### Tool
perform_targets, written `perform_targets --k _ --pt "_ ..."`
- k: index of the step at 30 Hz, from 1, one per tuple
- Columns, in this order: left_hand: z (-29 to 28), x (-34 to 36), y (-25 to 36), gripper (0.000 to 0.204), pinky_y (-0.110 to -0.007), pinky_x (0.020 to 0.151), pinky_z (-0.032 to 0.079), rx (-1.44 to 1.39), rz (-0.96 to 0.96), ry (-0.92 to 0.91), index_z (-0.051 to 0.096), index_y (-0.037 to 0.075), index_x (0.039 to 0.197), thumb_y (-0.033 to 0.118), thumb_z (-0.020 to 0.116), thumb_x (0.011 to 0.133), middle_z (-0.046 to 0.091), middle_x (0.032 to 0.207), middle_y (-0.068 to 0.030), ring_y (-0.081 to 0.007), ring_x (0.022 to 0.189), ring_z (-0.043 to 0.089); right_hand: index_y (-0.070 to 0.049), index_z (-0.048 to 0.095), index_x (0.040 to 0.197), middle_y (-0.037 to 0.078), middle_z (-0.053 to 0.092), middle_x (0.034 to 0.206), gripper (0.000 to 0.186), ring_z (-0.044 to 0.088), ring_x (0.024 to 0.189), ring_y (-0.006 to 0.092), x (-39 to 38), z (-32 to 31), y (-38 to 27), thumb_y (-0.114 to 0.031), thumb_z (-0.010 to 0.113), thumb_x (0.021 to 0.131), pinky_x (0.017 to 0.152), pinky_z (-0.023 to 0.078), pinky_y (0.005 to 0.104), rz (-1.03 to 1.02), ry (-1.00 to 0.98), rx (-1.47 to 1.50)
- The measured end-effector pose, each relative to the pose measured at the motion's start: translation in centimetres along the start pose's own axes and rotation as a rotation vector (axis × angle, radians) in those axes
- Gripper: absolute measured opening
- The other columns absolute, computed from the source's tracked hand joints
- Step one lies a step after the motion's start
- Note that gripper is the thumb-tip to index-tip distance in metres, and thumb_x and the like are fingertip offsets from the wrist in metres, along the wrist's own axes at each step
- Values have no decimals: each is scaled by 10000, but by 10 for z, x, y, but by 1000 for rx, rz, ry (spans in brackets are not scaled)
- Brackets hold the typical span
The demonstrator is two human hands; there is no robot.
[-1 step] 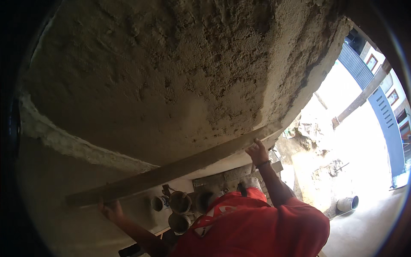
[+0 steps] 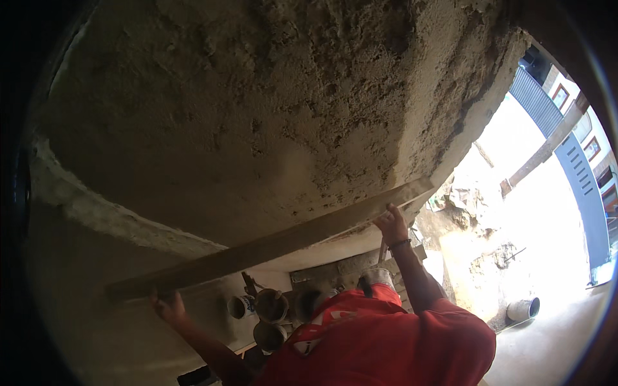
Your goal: The person applies mortar to a wall using a trowel and levels the surface with a long wooden board.
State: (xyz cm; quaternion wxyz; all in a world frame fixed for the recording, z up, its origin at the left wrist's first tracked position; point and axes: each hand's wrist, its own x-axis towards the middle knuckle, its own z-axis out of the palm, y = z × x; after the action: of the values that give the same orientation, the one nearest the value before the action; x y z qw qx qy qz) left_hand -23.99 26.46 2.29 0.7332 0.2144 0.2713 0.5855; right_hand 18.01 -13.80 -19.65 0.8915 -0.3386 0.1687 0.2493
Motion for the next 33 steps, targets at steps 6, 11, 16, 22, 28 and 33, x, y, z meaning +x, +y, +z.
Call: perform_targets --k 6,11,16,22,28,33 --pt "15 126 -51 436 -407 871 450 -24 -94 -249 411 -3 1237 190 547 871 498 1194 -127 -265 1058 507 20 392 1195 62 539 757 433 565 558 154 -12 134 -64 -125 611 851 472 517 271 -737 24 -74" --pt "99 141 -63 406 -404 867 450 36 -66 -213 373 19 1267 224 454 926 442 1259 -117 -263 1102 475 -47 195 1400 128 588 829 690 594 626 171 -43 203 -93 -133 609 855 522 525 282 -1071 125 -369" --pt "107 170 -67 415 -387 859 483 33 -54 -190 364 23 1278 187 480 915 462 1219 -123 -256 1091 488 -115 166 1432 111 595 760 782 588 642 170 -48 191 -105 -131 637 808 577 511 307 -1232 -235 -721" --pt "103 172 -71 454 -435 935 445 50 -32 -184 411 24 1261 205 529 861 467 1257 -124 -286 1127 482 -206 491 1279 97 555 966 659 546 854 253 -33 159 -127 -141 743 672 732 488 355 -1597 379 -1727" --pt "148 173 -42 469 -405 889 447 79 62 -154 433 42 1240 261 560 846 516 1179 -99 -252 1057 515 -149 597 1097 129 464 1190 471 346 1229 352 -40 185 -153 -190 729 647 1037 246 527 -1915 426 -1646" --pt "210 191 34 468 -389 874 437 118 256 -249 434 84 1258 350 508 879 465 1241 -91 -253 1131 446 -73 598 1073 123 545 1110 404 444 1136 351 -59 276 -207 -184 690 696 980 323 509 -2396 247 -1346"
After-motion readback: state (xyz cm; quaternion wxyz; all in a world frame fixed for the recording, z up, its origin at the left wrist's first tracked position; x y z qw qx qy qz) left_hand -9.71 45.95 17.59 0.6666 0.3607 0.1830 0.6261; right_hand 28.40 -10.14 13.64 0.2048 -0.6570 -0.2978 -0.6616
